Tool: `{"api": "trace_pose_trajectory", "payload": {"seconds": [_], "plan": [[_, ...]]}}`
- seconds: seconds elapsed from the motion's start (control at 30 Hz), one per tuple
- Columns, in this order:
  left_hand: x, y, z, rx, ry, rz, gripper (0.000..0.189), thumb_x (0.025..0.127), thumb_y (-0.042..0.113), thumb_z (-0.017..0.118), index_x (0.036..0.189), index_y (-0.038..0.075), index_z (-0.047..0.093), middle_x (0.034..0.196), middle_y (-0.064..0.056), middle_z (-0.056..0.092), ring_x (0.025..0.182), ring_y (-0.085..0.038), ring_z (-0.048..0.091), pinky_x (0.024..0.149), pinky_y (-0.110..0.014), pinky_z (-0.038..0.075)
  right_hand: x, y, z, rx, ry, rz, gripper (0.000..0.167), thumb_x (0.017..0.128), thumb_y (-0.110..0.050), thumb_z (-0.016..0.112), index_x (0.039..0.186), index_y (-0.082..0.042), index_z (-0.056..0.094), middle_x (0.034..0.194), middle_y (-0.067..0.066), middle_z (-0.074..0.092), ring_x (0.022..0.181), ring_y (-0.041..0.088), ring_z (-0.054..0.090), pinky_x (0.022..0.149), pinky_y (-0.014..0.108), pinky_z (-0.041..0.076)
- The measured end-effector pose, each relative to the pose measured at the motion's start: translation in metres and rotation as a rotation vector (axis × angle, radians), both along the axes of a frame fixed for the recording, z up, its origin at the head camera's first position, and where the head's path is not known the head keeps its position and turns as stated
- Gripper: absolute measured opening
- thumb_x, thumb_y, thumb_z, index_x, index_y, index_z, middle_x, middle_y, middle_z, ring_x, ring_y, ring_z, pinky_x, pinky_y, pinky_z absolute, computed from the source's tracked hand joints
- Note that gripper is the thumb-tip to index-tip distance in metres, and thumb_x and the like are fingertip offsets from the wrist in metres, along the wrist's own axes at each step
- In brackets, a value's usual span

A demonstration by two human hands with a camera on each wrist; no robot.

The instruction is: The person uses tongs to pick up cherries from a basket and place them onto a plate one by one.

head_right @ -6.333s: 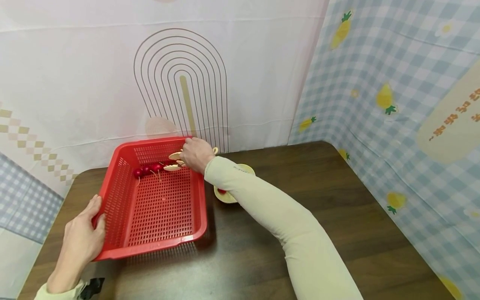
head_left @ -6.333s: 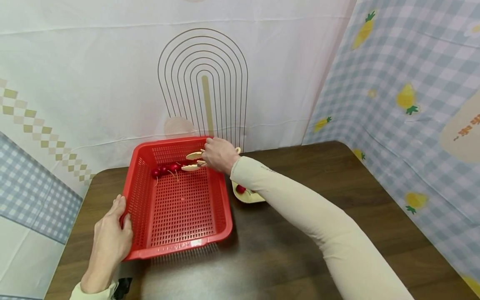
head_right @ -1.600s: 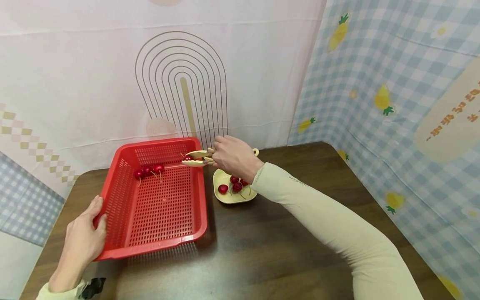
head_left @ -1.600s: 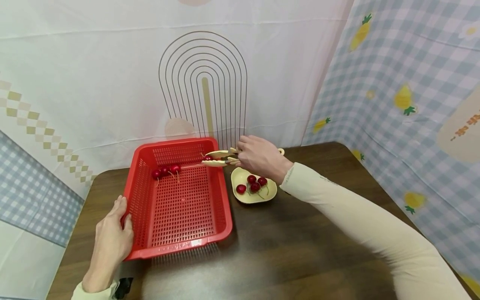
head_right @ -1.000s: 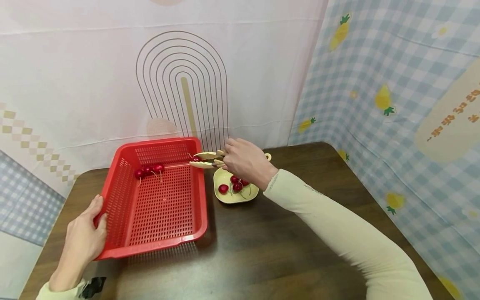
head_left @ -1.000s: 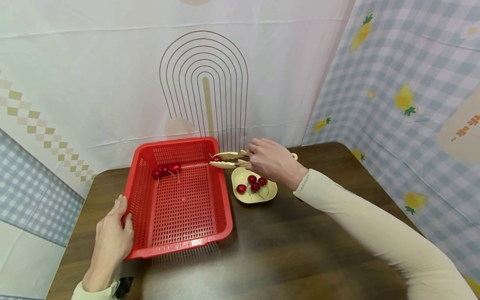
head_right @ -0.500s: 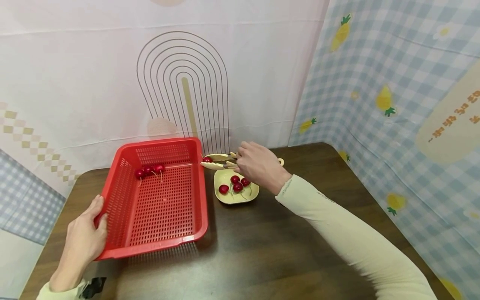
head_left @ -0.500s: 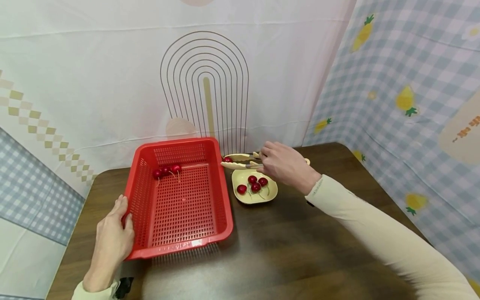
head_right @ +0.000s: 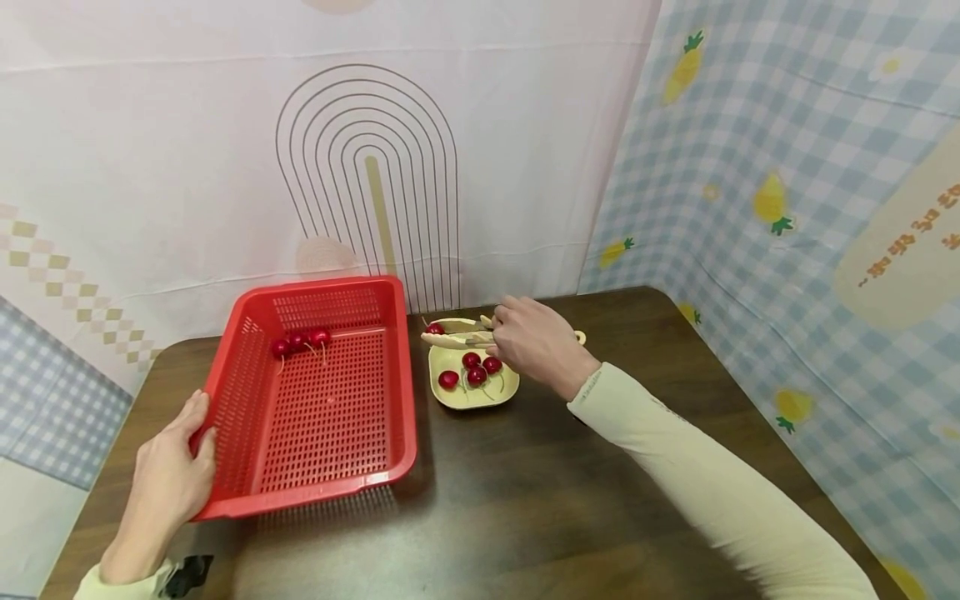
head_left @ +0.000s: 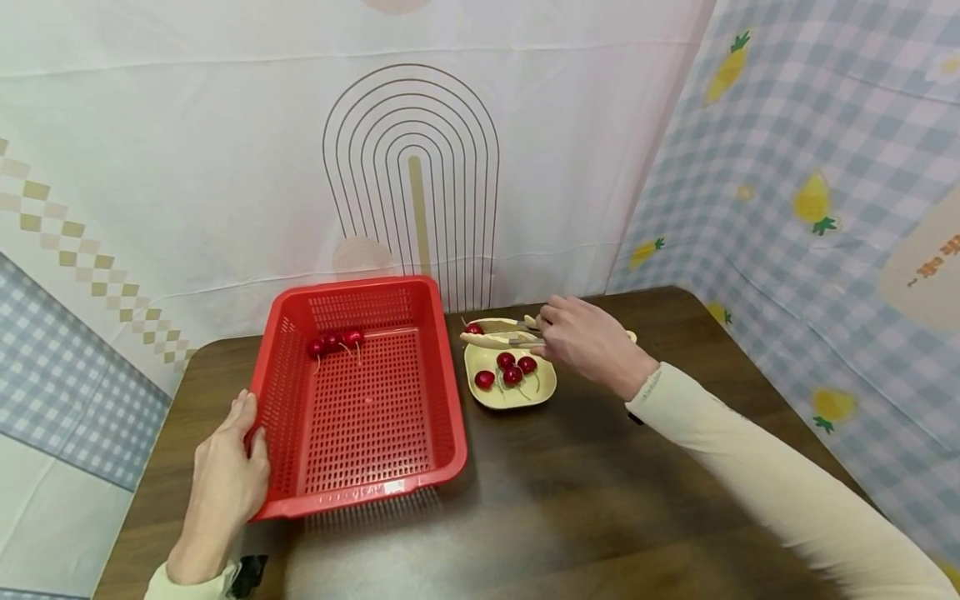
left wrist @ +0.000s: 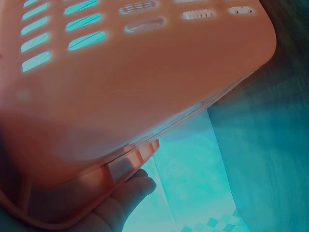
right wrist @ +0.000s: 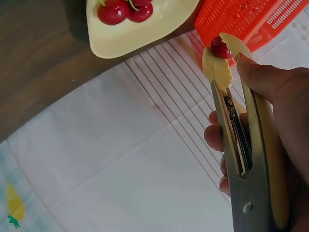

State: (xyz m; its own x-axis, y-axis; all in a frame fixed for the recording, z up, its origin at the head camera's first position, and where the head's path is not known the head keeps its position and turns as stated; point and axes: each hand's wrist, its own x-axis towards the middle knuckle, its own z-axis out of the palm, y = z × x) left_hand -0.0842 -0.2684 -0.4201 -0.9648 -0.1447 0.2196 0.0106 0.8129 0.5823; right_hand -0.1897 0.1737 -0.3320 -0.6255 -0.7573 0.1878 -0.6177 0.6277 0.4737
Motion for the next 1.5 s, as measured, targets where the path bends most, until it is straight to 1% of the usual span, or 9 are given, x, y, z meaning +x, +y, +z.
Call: {"api": "trace_pose_trajectory", "payload": {"seconds": [0.17,0.33,0.5,0.7,0.87,1.03,1.2,1.5], "plan": [[0.001,0.0,0.001,-0.003,0.009,0.0,0.052,0.1,0.001,0.05,0.15,-0.011,0.039,0.157,-0.03,0.037,0.142,-0.051,0.041,0.113,-0.065,0.036,0.001,0.007,-0.007,0.03,-0.002,-0.018,0.037,0.097,-0.038,0.069,0.093,-0.002,0.078,0.089,0.007,0.074,0.082,0.024,0.06,0.073,0.033,0.053],[0.0,0.0,-0.001,-0.006,0.015,-0.005,0.052,0.101,0.001,0.05,0.15,-0.011,0.039,0.157,-0.03,0.037,0.142,-0.052,0.041,0.113,-0.065,0.036,0.002,0.013,-0.015,0.038,0.003,-0.006,0.035,0.096,-0.037,0.07,0.088,-0.004,0.077,0.084,0.006,0.071,0.079,0.024,0.058,0.071,0.033,0.052],[0.001,-0.001,-0.001,-0.01,0.032,-0.011,0.051,0.1,0.0,0.05,0.149,-0.012,0.04,0.156,-0.031,0.038,0.141,-0.052,0.042,0.112,-0.066,0.037,0.003,0.015,-0.021,0.017,-0.015,0.006,0.035,0.096,-0.036,0.07,0.085,-0.003,0.076,0.085,0.007,0.071,0.081,0.025,0.06,0.073,0.036,0.052],[0.0,-0.001,-0.002,-0.009,0.026,-0.012,0.051,0.101,0.001,0.049,0.15,-0.012,0.039,0.157,-0.031,0.037,0.141,-0.053,0.041,0.112,-0.067,0.037,0.002,0.015,-0.027,0.004,-0.025,0.012,0.034,0.094,-0.035,0.071,0.086,-0.002,0.076,0.088,0.008,0.072,0.083,0.027,0.06,0.073,0.037,0.051],[0.0,-0.001,-0.002,-0.007,0.023,-0.014,0.052,0.101,0.001,0.049,0.151,-0.012,0.038,0.157,-0.03,0.036,0.142,-0.053,0.04,0.113,-0.067,0.036,0.002,0.015,-0.028,-0.003,-0.031,0.005,0.034,0.093,-0.034,0.073,0.086,-0.002,0.075,0.087,0.008,0.071,0.083,0.027,0.06,0.074,0.037,0.051],[0.0,-0.001,-0.001,-0.005,0.036,-0.016,0.053,0.1,0.0,0.049,0.151,-0.011,0.038,0.157,-0.031,0.037,0.142,-0.052,0.04,0.112,-0.067,0.036,0.001,0.015,-0.027,-0.007,-0.022,0.003,0.034,0.093,-0.035,0.073,0.084,-0.002,0.074,0.085,0.008,0.07,0.081,0.027,0.059,0.073,0.037,0.051],[0.0,0.001,0.0,-0.005,0.036,-0.014,0.053,0.101,0.001,0.049,0.151,-0.011,0.038,0.157,-0.03,0.037,0.143,-0.052,0.04,0.112,-0.067,0.036,0.001,0.014,-0.027,-0.002,-0.033,-0.001,0.036,0.093,-0.036,0.072,0.086,-0.001,0.074,0.087,0.009,0.071,0.082,0.027,0.06,0.073,0.037,0.051],[0.0,-0.001,-0.001,-0.007,0.015,-0.015,0.053,0.101,0.001,0.048,0.151,-0.011,0.037,0.158,-0.03,0.035,0.142,-0.053,0.04,0.112,-0.067,0.035,0.0,0.011,-0.019,0.004,-0.03,-0.017,0.04,0.096,-0.039,0.069,0.089,0.0,0.075,0.09,0.009,0.072,0.084,0.027,0.06,0.076,0.036,0.052]]}}
